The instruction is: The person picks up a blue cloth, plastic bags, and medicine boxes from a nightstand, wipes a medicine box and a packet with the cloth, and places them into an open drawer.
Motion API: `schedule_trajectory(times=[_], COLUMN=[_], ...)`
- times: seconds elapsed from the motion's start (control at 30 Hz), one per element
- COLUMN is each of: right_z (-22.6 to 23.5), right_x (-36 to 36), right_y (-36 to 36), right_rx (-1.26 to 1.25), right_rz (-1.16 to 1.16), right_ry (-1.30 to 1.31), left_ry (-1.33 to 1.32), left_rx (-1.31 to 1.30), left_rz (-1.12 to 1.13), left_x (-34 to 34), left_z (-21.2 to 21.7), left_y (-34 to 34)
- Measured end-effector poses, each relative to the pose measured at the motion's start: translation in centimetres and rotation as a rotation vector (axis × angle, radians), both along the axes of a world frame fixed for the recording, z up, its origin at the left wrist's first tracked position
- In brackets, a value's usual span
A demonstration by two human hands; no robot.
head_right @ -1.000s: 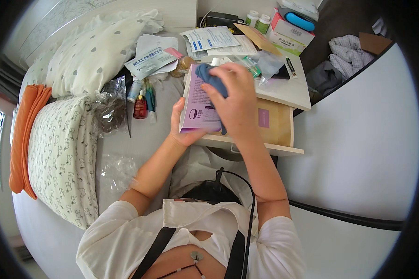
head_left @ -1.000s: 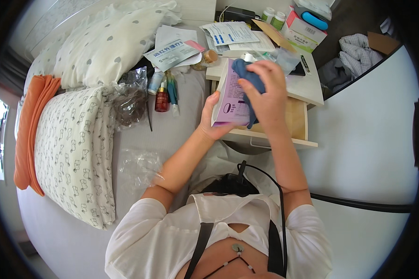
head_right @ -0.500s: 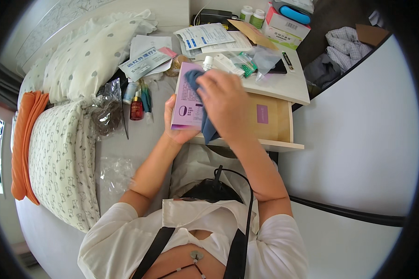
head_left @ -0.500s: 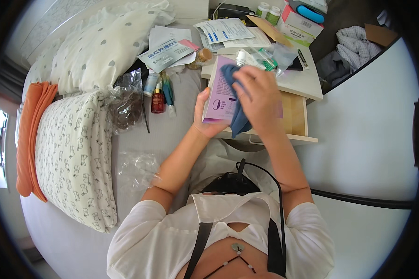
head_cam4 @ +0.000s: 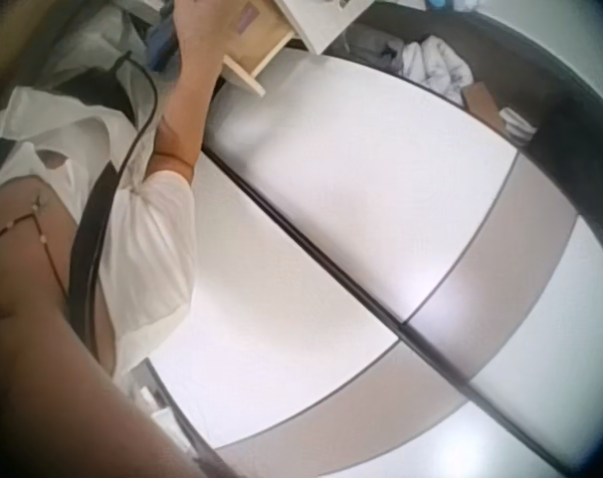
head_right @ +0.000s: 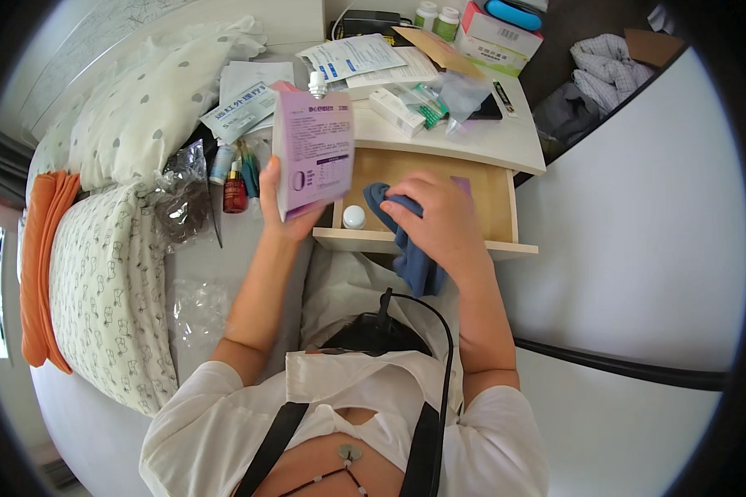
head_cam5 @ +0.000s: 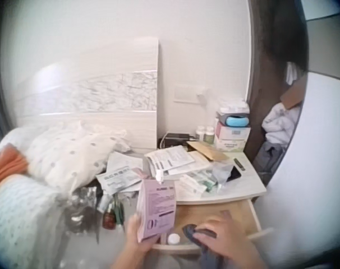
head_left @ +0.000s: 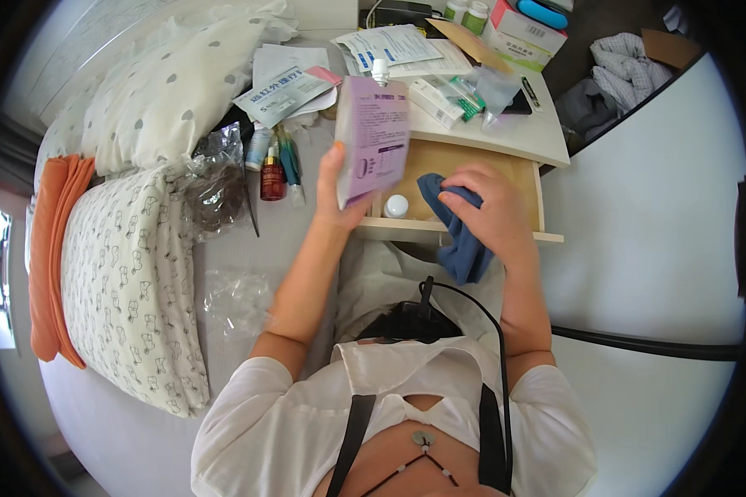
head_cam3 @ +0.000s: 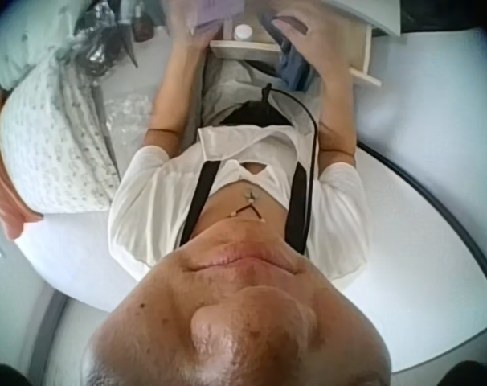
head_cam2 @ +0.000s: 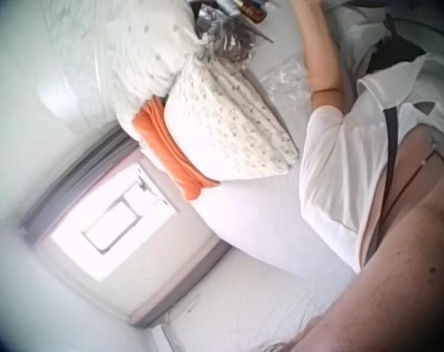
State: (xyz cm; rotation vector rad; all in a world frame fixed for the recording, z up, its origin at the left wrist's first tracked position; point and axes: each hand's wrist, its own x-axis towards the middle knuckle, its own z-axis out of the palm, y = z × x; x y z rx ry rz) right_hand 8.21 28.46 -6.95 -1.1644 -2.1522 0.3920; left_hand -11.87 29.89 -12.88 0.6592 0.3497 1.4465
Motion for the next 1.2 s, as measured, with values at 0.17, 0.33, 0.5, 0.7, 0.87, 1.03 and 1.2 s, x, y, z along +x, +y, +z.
schedule_trajectory(times=[0.17, 0.33, 0.5, 0.7, 0.87, 1.03, 1.2], right_z=[-0.7, -0.9, -3.0, -4.6, -4.8, -5.0, -5.7], right_x=[2.8, 2.6, 2.2, 3.6, 4.8, 4.7, 4.9], right_y=[0.6, 0.5, 0.9, 1.9, 2.4, 2.4, 2.0], right_rx=[-0.382, -0.526, -0.499, -0.518, -0.511, -0.524, -0.591], right_rz=[-0.026, 0.069, 0.031, -0.004, -0.177, -0.255, -0.291], right_ry=[0.3, 0.436, 0.463, 0.446, 0.561, 0.819, 0.809], left_ry=[1.257, 1.459, 1.535, 1.595, 1.455, 1.525, 1.5], left_rx=[0.618, 0.657, 0.714, 0.734, 0.822, 0.863, 0.906], left_rz=[0.803, 0.967, 0.892, 0.686, 0.623, 0.496, 0.49], left_x=[0.3, 2.6, 3.9, 4.5, 4.2, 5.0, 5.6], left_z=[1.0, 1.1, 0.6, 0.4, 0.3, 0.5, -0.1], left_y=[0.2, -0.9, -1.5, -1.7, -1.4, -2.1, -2.2])
